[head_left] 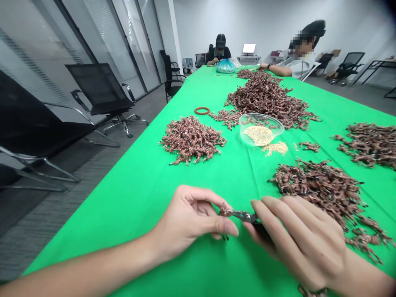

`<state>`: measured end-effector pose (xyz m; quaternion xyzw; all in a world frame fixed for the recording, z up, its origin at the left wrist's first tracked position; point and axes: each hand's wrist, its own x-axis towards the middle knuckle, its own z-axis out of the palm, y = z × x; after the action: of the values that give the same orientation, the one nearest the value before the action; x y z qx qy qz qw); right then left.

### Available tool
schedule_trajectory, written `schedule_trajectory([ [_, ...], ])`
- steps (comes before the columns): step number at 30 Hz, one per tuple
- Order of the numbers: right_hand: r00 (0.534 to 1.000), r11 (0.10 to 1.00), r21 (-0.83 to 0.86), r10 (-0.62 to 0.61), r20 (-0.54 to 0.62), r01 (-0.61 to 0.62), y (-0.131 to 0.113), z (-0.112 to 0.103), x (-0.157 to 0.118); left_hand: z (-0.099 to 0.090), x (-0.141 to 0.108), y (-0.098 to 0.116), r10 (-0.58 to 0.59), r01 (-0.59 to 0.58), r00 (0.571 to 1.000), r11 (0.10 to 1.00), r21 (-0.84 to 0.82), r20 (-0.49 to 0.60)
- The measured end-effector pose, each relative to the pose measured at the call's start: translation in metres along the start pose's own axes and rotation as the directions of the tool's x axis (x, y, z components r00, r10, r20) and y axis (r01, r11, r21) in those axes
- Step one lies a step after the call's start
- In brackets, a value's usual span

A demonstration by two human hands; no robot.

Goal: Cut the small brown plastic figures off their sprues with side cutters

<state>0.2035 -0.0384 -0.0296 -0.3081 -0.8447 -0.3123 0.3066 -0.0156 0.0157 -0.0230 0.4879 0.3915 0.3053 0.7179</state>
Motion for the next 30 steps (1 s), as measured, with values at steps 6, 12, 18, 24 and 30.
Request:
schedule_trajectory([
  [6, 0.998, 0.998, -0.025, -0.057, -0.003, 0.057, -0.001, -0.004, 0.0, 0.002, -0.001, 0.002, 0.007, -0.007, 1.0, 1.0, 0.011, 0.013],
  [12, 0.963, 0.953, 0.166, 0.231, 0.136, -0.252, -0.008, -0.003, 0.004, 0.004, -0.003, 0.001, 0.083, -0.085, 0.996, 0.994, 0.064, 0.032],
  [18, 0.783, 0.678, 0.4, 0.478, 0.398, -0.617, -0.016, -0.006, 0.016, 0.003, -0.004, 0.001, 0.117, -0.119, 0.993, 0.989, 0.083, 0.033],
  [24, 0.7, 0.583, 0.393, 0.54, 0.467, -0.712, -0.014, -0.009, 0.018, 0.001, -0.003, 0.0, 0.089, -0.093, 0.995, 0.993, 0.078, 0.055],
  [30, 0.731, 0.609, 0.408, 0.526, 0.435, -0.68, -0.014, -0.006, 0.014, -0.002, -0.003, -0.005, 0.094, -0.1, 0.993, 0.991, 0.084, 0.073],
])
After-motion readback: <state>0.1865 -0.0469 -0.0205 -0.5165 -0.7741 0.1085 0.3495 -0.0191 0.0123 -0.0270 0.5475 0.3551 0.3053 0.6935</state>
